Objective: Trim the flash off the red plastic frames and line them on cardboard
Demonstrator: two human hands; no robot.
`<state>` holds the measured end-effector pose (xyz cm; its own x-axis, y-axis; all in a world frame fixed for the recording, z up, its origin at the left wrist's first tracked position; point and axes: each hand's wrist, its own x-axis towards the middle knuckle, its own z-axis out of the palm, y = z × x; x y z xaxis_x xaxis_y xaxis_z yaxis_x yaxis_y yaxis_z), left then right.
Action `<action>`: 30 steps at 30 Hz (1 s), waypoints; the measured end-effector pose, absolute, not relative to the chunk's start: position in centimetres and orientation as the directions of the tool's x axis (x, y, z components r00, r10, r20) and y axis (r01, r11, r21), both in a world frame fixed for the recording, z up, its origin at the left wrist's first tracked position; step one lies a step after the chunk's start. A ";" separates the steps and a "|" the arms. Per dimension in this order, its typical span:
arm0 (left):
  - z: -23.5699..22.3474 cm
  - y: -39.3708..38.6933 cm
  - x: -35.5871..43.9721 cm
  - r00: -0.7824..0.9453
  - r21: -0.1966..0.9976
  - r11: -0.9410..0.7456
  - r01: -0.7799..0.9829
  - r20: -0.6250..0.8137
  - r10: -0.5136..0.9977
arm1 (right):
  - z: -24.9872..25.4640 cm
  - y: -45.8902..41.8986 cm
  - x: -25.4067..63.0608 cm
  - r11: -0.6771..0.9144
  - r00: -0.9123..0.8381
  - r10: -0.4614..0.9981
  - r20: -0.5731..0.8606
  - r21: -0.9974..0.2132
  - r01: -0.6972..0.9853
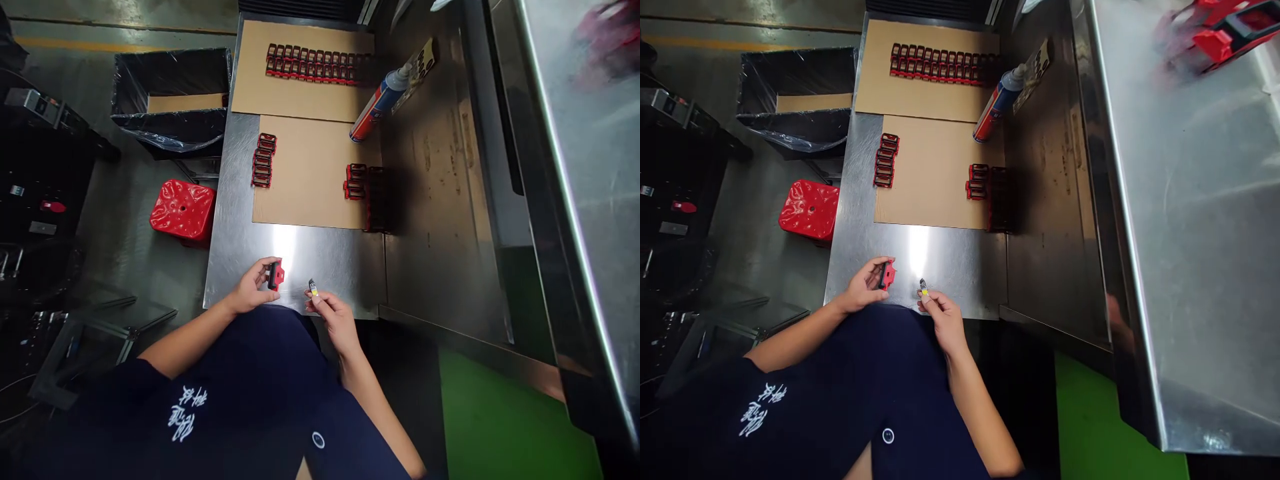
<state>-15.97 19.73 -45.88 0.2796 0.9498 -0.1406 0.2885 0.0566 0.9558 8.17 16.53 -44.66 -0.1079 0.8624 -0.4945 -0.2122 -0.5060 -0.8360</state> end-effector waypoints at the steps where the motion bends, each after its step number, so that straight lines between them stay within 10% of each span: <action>1: -44.9 19.2 -16.1 0.290 0.974 0.054 0.221 -0.118 0.950 | -43.5 16.5 8.3 -0.451 -0.120 0.892 -0.436 -0.877 -0.166; 5: -41.1 18.4 -15.8 0.325 1.000 0.023 -0.015 -0.017 0.946 | -39.2 16.6 8.3 0.028 -0.259 0.966 -0.005 -0.992 0.122; 10: -36.9 18.4 -15.6 0.379 0.954 -0.251 0.164 0.175 0.909 | -35.5 16.5 8.0 0.363 -0.369 0.896 0.247 -0.886 0.287; 30: -36.3 18.1 -15.7 0.466 0.876 -0.452 0.170 0.332 0.820 | -33.7 15.9 7.5 0.519 -0.410 0.827 0.385 -0.801 0.297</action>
<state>-15.68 18.08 -36.30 0.4663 0.8198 0.3324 0.1698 -0.4517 0.8759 7.55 15.90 -33.66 -0.4097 0.8272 0.3845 0.2966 0.5194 -0.8014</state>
